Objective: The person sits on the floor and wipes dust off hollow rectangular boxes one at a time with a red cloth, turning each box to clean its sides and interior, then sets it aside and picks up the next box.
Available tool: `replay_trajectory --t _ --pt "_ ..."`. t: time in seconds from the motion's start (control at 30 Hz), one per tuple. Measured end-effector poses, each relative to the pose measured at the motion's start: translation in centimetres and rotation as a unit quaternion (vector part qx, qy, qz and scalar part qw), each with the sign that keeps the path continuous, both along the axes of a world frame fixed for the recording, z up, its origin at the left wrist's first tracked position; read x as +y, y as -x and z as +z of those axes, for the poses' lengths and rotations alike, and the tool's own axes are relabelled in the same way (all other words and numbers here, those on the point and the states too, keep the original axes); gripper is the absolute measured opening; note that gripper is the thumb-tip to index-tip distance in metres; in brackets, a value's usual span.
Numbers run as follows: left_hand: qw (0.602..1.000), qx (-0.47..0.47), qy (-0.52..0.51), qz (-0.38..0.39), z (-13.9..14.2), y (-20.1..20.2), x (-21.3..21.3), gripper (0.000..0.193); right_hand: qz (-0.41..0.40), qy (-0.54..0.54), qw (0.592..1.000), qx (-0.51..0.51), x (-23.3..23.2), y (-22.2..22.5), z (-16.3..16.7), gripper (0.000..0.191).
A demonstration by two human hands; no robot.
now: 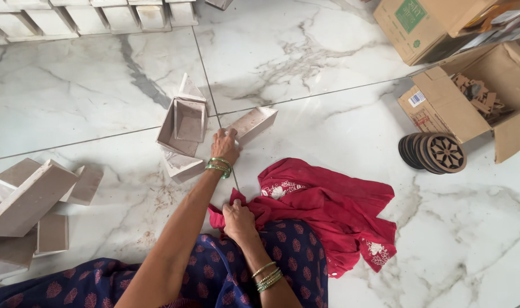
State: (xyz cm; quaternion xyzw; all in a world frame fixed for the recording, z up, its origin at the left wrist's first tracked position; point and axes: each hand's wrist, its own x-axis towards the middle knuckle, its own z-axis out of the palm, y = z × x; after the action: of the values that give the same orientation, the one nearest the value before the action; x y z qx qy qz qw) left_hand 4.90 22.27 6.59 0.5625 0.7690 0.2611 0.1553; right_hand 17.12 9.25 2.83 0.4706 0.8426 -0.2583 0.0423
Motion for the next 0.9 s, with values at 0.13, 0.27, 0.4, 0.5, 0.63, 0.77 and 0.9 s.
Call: replay_trajectory --t 0.13,0.27,0.4,0.5,0.63,0.77,0.9 --pt "0.993 0.028 -0.065 -0.099 -0.5 0.9 -0.2 0.028 -0.008 0.025 1.000 0.004 0.1 0.0 1.4 0.050" --pt "0.976 -0.010 -0.168 -0.135 -0.5 1.1 -2.4 0.026 0.004 -0.017 1.000 0.016 0.0 -0.4 2.0 0.045" --pt "0.960 -0.241 -0.142 -0.025 0.6 2.0 -5.9 0.025 -0.010 -0.091 0.995 -0.032 -0.2 -1.0 1.3 0.044" --pt "0.942 -0.113 -0.316 -0.013 2.1 3.4 -10.0 0.018 -0.024 -0.172 0.984 -0.032 0.0 -1.8 0.3 0.031" --pt "0.910 -0.179 -0.353 0.121 3.1 6.6 -16.5 0.023 -0.067 -0.244 0.967 -0.004 1.6 -3.1 0.7 0.025" --pt "0.831 -0.391 -0.353 0.178 2.2 9.1 -21.5 0.044 -0.191 -0.248 0.896 0.315 3.3 -5.1 5.1 0.039" --pt "0.812 -0.385 -0.342 0.275 1.0 9.6 -23.6 0.052 -0.200 -0.217 0.807 0.511 -1.0 -4.2 12.1 0.027"
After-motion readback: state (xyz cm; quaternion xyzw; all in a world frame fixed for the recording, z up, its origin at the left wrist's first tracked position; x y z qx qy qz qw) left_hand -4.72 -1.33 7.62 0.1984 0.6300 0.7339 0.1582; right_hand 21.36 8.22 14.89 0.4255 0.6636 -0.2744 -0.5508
